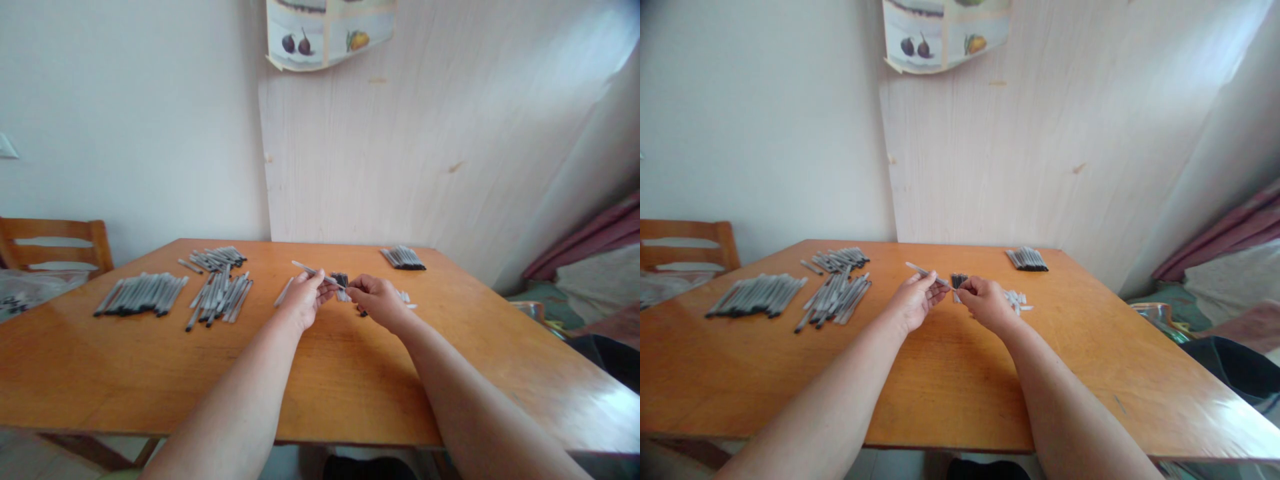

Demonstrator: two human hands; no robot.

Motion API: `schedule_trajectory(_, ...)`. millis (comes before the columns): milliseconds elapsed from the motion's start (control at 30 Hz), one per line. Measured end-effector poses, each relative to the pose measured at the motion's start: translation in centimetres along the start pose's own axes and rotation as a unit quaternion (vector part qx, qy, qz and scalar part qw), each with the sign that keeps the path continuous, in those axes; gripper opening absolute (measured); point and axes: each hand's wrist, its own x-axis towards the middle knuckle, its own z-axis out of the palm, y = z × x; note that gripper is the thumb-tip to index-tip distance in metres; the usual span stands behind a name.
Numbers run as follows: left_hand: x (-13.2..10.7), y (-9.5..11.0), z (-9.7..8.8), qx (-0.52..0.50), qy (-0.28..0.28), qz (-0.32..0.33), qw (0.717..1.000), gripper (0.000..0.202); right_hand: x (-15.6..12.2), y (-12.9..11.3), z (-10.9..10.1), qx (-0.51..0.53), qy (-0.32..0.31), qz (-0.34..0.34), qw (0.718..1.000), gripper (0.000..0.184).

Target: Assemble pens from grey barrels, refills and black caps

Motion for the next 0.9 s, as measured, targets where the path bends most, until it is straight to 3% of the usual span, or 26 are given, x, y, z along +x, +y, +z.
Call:
schedule_trajectory(233,1.3,2.2,-1.9,-0.017,0.111,0.090,0.990,0.011,0.2,0.5,-1.1,-0.065,0.048,-0.040,0.996,0.018)
schedule_trajectory(467,1.9,4.2,-4.2,0.007,0.231,0.156,0.960,0.010,1.0,1.8,-1.5,-0.072,0.065,-0.027,0.995,0.021)
schedule_trajectory(667,2.0,3.9,-4.3,0.148,0.246,0.184,0.940,0.021,1.0,1.1,-1.0,-0.229,0.121,0.060,0.964,0.024)
schedule_trajectory(900,2.6,3.1,-4.4,0.284,0.266,0.194,0.901,0.035,0.8,0.3,0.2,-0.364,0.088,0.115,0.920,0.029)
